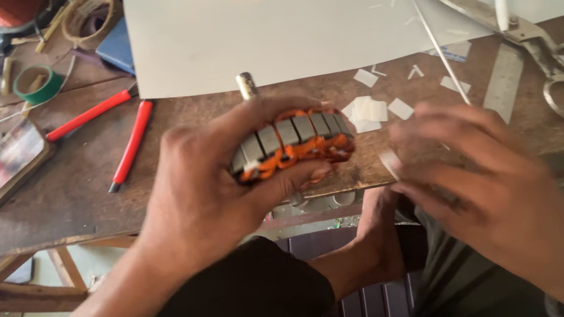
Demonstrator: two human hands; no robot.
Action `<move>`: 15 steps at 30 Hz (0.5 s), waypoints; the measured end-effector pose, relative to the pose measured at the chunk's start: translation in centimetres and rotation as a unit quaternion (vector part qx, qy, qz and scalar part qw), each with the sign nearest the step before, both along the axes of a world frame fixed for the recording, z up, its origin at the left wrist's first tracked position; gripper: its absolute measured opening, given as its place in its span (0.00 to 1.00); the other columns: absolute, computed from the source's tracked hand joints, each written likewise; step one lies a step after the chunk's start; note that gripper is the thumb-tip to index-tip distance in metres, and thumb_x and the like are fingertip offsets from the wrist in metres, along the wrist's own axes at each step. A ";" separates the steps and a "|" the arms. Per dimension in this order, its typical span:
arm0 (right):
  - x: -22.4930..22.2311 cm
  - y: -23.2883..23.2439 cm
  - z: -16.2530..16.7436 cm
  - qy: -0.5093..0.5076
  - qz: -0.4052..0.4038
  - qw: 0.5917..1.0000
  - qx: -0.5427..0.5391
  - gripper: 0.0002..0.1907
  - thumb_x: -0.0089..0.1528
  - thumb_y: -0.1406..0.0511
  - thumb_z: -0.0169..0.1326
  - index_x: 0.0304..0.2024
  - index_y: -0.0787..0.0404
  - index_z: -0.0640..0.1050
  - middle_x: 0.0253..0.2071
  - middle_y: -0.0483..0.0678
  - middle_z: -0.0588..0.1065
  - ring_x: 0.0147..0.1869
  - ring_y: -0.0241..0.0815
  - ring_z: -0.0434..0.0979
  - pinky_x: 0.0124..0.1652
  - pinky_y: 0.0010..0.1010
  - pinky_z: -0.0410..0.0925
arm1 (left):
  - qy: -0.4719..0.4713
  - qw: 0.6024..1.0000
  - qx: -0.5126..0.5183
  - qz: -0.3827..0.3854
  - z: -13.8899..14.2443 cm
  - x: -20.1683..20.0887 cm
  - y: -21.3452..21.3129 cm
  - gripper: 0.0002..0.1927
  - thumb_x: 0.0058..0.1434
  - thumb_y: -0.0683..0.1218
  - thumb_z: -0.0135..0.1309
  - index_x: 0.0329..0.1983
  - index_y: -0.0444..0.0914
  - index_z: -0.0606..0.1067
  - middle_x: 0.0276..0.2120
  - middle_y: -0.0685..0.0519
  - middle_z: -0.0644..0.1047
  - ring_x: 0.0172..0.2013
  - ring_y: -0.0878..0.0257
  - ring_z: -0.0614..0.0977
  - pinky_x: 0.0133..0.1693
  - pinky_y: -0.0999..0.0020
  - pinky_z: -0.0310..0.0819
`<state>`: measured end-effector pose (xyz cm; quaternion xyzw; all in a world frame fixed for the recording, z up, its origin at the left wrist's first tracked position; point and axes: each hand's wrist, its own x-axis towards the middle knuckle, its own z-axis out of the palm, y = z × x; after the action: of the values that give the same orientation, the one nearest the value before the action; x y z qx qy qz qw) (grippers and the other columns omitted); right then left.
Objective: The person inserts small white plastic spacers into the slots of a laminated core assembly with copper windings. They use a metal rod to push the spacers into place and adjust the alignment of the core segments.
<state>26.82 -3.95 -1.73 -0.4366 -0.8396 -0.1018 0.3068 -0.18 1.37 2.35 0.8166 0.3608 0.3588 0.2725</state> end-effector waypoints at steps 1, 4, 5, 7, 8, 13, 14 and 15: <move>-0.1 -0.1 0.0 0.020 0.002 0.999 -0.026 0.12 0.52 0.65 0.65 0.39 0.58 0.82 0.49 0.48 0.80 0.56 0.50 0.80 0.53 0.41 0.75 | -0.018 0.998 0.053 -0.020 -0.3 0.1 0.0 0.25 0.61 0.49 0.68 0.59 0.38 0.77 0.47 0.51 0.85 0.45 0.64 0.90 0.49 0.69 0.88; 0.1 -0.6 0.5 0.101 0.003 0.988 -0.114 0.11 0.56 0.68 0.66 0.42 0.59 0.83 0.44 0.44 0.81 0.49 0.41 0.83 0.45 0.31 0.77 | -0.078 0.993 0.064 -0.067 -1.2 0.5 -0.2 0.25 0.64 0.48 0.67 0.62 0.40 0.74 0.52 0.51 0.84 0.51 0.62 0.89 0.54 0.68 0.88; 0.4 -0.8 0.9 0.138 0.000 0.980 -0.145 0.12 0.57 0.70 0.65 0.43 0.59 0.83 0.43 0.44 0.82 0.46 0.38 0.83 0.42 0.27 0.78 | -0.077 0.992 0.067 -0.076 -1.3 0.7 -0.2 0.24 0.65 0.48 0.67 0.61 0.40 0.75 0.53 0.51 0.83 0.51 0.62 0.88 0.56 0.67 0.88; 0.8 -1.1 1.4 0.208 -0.006 0.961 -0.182 0.14 0.58 0.72 0.63 0.47 0.59 0.82 0.42 0.44 0.83 0.43 0.35 0.84 0.36 0.21 0.78 | -0.071 0.991 0.067 -0.090 -1.3 1.0 -0.4 0.22 0.65 0.48 0.67 0.60 0.40 0.76 0.52 0.52 0.84 0.52 0.62 0.88 0.57 0.66 0.87; 0.9 -1.2 1.5 0.242 -0.009 0.952 -0.187 0.15 0.60 0.73 0.61 0.50 0.60 0.81 0.42 0.46 0.82 0.43 0.35 0.86 0.32 0.19 0.77 | -0.065 0.991 0.065 -0.095 -1.1 1.1 -0.5 0.22 0.64 0.49 0.68 0.59 0.41 0.76 0.52 0.52 0.84 0.52 0.62 0.88 0.57 0.65 0.87; 0.8 -1.0 1.7 0.314 -0.020 0.932 -0.180 0.10 0.66 0.76 0.56 0.50 0.64 0.78 0.43 0.53 0.81 0.47 0.38 0.85 0.45 0.22 0.78 | -0.059 0.990 0.069 -0.109 -0.4 1.2 -1.1 0.24 0.59 0.52 0.66 0.57 0.39 0.78 0.49 0.50 0.84 0.51 0.58 0.88 0.55 0.60 0.87; 0.7 -1.0 1.9 0.324 -0.003 0.929 -0.178 0.09 0.66 0.76 0.55 0.48 0.65 0.77 0.44 0.53 0.80 0.49 0.38 0.84 0.46 0.22 0.78 | -0.056 0.990 0.073 -0.110 -0.5 1.3 -0.8 0.23 0.62 0.52 0.64 0.58 0.39 0.78 0.49 0.50 0.84 0.51 0.58 0.88 0.55 0.60 0.86; 0.7 -0.9 2.0 0.335 0.015 0.925 -0.178 0.07 0.65 0.76 0.53 0.45 0.65 0.76 0.45 0.54 0.80 0.51 0.39 0.84 0.47 0.22 0.79 | -0.054 0.990 0.076 -0.110 -0.6 1.5 -0.4 0.23 0.64 0.53 0.63 0.58 0.39 0.78 0.50 0.50 0.84 0.51 0.59 0.88 0.55 0.60 0.86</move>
<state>27.49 -4.88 0.22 -0.4796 -0.6991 0.2056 0.4889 1.32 0.94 1.79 0.8491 0.2257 0.3965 0.2663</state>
